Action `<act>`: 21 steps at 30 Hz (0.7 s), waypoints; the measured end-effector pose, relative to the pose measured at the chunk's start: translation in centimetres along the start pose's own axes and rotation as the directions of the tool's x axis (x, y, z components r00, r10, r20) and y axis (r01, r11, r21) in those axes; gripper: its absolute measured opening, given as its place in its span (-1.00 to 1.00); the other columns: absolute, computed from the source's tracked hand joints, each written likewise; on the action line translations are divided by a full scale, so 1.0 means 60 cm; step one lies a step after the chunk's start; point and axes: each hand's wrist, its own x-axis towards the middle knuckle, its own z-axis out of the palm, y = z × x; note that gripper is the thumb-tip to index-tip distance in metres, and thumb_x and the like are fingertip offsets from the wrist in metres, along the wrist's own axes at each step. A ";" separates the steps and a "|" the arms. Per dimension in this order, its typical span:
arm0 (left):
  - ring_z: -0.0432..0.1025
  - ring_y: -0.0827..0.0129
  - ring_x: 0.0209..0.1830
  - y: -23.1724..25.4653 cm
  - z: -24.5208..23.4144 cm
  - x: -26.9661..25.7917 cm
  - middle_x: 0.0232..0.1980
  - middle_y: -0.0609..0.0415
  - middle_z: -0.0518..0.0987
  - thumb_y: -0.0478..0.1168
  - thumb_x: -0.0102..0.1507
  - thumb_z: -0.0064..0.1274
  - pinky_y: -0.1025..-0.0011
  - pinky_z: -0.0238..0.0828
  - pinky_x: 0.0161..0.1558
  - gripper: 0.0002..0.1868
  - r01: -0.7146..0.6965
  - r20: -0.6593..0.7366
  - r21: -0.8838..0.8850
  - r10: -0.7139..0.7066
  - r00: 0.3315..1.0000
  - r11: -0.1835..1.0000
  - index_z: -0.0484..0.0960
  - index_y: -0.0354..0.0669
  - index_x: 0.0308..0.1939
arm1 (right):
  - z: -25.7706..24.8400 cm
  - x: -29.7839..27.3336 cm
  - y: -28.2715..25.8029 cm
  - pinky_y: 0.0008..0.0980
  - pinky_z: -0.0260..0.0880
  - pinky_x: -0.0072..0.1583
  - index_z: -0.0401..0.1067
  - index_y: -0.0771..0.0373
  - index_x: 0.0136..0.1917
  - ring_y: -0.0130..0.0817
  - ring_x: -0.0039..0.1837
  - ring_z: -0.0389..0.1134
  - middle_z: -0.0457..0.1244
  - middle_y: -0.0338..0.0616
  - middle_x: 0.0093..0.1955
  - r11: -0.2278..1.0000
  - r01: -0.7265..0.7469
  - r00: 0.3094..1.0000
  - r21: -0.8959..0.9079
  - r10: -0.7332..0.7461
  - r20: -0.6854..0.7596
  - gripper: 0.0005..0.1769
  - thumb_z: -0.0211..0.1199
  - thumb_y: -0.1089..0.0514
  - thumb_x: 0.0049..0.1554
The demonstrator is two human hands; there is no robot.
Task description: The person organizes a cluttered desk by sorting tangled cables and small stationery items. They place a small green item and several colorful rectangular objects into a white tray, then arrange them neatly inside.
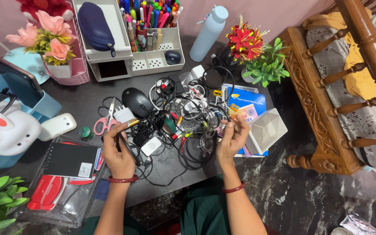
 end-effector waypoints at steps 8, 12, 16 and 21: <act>0.49 -0.01 0.33 0.011 -0.008 0.003 0.11 -0.10 0.63 -0.61 0.22 -0.18 0.22 0.44 0.24 -0.71 -0.090 0.083 0.154 0.078 0.993 0.984 0.58 -0.29 -0.13 | 0.024 -0.006 -0.034 -0.45 0.43 0.17 0.38 0.33 0.24 -0.39 0.07 0.42 0.38 -0.05 0.03 0.986 -0.084 0.981 -0.142 0.107 0.162 -0.80 0.12 0.24 0.37; 0.47 -0.05 0.29 0.014 -0.010 0.007 0.11 -0.13 0.62 -0.62 0.10 -0.20 0.15 0.38 0.30 -0.63 -0.106 0.082 0.181 0.093 0.992 0.978 0.55 -0.33 -0.09 | 0.065 0.013 -0.115 -0.12 0.32 0.18 0.46 0.32 0.05 0.03 0.12 0.35 0.34 0.06 0.08 0.625 0.530 0.846 -0.573 -0.341 0.411 -0.76 0.32 0.26 0.09; 0.45 -0.08 0.29 0.021 -0.019 0.008 0.10 -0.16 0.61 -0.65 0.00 -0.25 0.11 0.34 0.33 -0.53 -0.150 0.153 0.260 0.112 0.982 0.954 0.56 -0.34 -0.08 | 0.092 0.005 -0.144 -0.15 0.31 0.15 0.48 0.26 -0.01 -0.07 0.11 0.34 0.34 0.00 0.07 0.635 0.610 0.782 -0.474 -0.386 0.490 -0.76 0.40 0.27 0.03; 0.47 -0.04 0.25 0.018 -0.034 0.002 0.01 -0.12 0.64 -0.66 -0.05 -0.16 0.15 0.41 0.19 -0.51 -0.216 0.298 0.301 0.123 0.947 0.929 0.60 -0.35 -0.10 | 0.120 -0.065 -0.101 -0.15 0.35 0.22 0.49 0.29 0.17 -0.08 0.21 0.34 0.30 -0.07 0.24 0.776 0.615 0.413 -0.141 -0.164 0.896 -0.63 0.32 0.30 0.06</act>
